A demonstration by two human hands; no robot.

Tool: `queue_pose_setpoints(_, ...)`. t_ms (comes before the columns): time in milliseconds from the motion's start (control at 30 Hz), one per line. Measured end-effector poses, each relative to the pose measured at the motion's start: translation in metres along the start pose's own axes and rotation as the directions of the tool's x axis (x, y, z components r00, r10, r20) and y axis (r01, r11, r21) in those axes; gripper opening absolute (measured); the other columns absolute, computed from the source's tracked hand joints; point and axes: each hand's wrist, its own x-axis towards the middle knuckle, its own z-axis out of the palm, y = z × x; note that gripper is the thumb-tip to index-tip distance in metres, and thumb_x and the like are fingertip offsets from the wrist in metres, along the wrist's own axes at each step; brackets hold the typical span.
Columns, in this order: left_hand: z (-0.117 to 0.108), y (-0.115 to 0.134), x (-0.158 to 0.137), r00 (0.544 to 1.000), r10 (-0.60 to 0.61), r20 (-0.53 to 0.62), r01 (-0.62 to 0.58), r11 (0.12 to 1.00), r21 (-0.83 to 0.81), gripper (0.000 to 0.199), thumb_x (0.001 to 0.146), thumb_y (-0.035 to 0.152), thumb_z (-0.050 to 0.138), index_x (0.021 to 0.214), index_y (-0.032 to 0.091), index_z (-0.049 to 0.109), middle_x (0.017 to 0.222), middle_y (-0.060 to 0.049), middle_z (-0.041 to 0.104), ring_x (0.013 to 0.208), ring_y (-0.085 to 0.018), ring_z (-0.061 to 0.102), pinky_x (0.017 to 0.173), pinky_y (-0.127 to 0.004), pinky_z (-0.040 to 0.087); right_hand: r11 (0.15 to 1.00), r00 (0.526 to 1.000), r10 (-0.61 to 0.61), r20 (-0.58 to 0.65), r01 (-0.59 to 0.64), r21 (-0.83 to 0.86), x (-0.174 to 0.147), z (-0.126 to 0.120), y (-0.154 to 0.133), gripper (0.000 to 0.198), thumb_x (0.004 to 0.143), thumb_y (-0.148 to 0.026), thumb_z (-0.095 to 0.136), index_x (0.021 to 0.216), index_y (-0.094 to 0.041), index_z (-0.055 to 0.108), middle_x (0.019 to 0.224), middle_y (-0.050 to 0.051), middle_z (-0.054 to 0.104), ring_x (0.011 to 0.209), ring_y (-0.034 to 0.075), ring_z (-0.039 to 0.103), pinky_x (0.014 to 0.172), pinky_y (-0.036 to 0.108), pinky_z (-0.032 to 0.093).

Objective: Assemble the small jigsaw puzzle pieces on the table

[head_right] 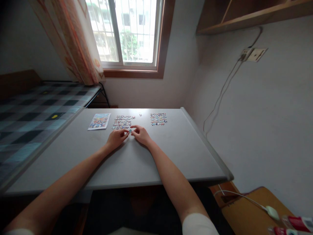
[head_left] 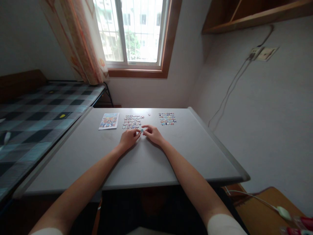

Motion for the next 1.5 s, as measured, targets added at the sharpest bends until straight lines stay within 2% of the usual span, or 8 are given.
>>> queue_pose_setpoints(100, -0.0003, -0.0001, -0.0001, 1.0, -0.004, 0.002, 0.004, 1.0, 0.006, 0.028, 0.084, 0.04, 0.05, 0.089, 0.023, 0.071, 0.06, 0.001, 0.064, 0.054, -0.012, 0.054, 0.056, -0.023, 0.033, 0.999, 1.0, 0.002, 0.012, -0.002, -0.037, -0.0004, -0.0003, -0.0002, 0.025, 0.077, -0.024, 0.056, 0.098, -0.014, 0.065, 0.068, 0.001, 0.064, 0.058, 0.009, 0.054, 0.058, 0.02, 0.041)
queue_pose_setpoints(267, -0.0008, -0.0001, -0.0001, 1.0, 0.015, 0.002, -0.015, 1.0, 0.002, 0.028, 0.084, 0.04, 0.05, 0.089, 0.023, 0.071, 0.061, 0.001, 0.064, 0.055, -0.012, 0.053, 0.057, -0.023, 0.034, 1.0, 1.0, -0.01, -0.003, 0.01, -0.013, 0.0, -0.0001, 0.001, 0.035, 0.077, -0.023, 0.056, 0.11, -0.015, 0.062, 0.068, 0.0, 0.064, 0.059, 0.009, 0.054, 0.059, 0.02, 0.042)
queue_pose_setpoints(467, 0.0006, -0.0016, 0.0005, 1.0, 0.006, 0.018, -0.006, 1.0, 0.002, 0.027, 0.084, 0.039, 0.05, 0.091, 0.024, 0.072, 0.061, 0.001, 0.064, 0.054, -0.012, 0.053, 0.057, -0.023, 0.034, 1.0, 1.0, 0.006, 0.018, -0.005, -0.029, 0.0009, 0.0001, 0.0015, 0.029, 0.077, -0.023, 0.054, 0.101, -0.015, 0.067, 0.068, 0.0, 0.065, 0.057, 0.009, 0.053, 0.057, 0.02, 0.04)
queue_pose_setpoints(967, -0.0016, 0.0019, -0.0001, 1.0, -0.002, 0.026, 0.002, 1.0, 0.013, 0.029, 0.084, 0.042, 0.05, 0.088, 0.023, 0.072, 0.061, 0.0, 0.065, 0.055, -0.012, 0.053, 0.057, -0.023, 0.034, 1.0, 1.0, 0.011, -0.01, -0.011, -0.007, 0.0, 0.0005, 0.002, 0.02, 0.078, -0.026, 0.057, 0.095, -0.015, 0.059, 0.067, 0.0, 0.064, 0.061, 0.011, 0.058, 0.061, 0.022, 0.044)
queue_pose_setpoints(1500, -0.0051, 0.0031, 0.0, 0.994, -0.088, -0.07, 0.092, 0.994, 0.051, 0.027, 0.084, 0.039, 0.05, 0.087, 0.023, 0.071, 0.063, -0.001, 0.066, 0.058, -0.015, 0.056, 0.057, -0.025, 0.033, 1.0, 1.0, 0.022, 0.001, -0.022, -0.022, -0.0009, 0.0, -0.0044, 0.027, 0.076, -0.021, 0.055, 0.101, -0.013, 0.064, 0.068, 0.001, 0.065, 0.059, 0.01, 0.055, 0.058, 0.021, 0.041)
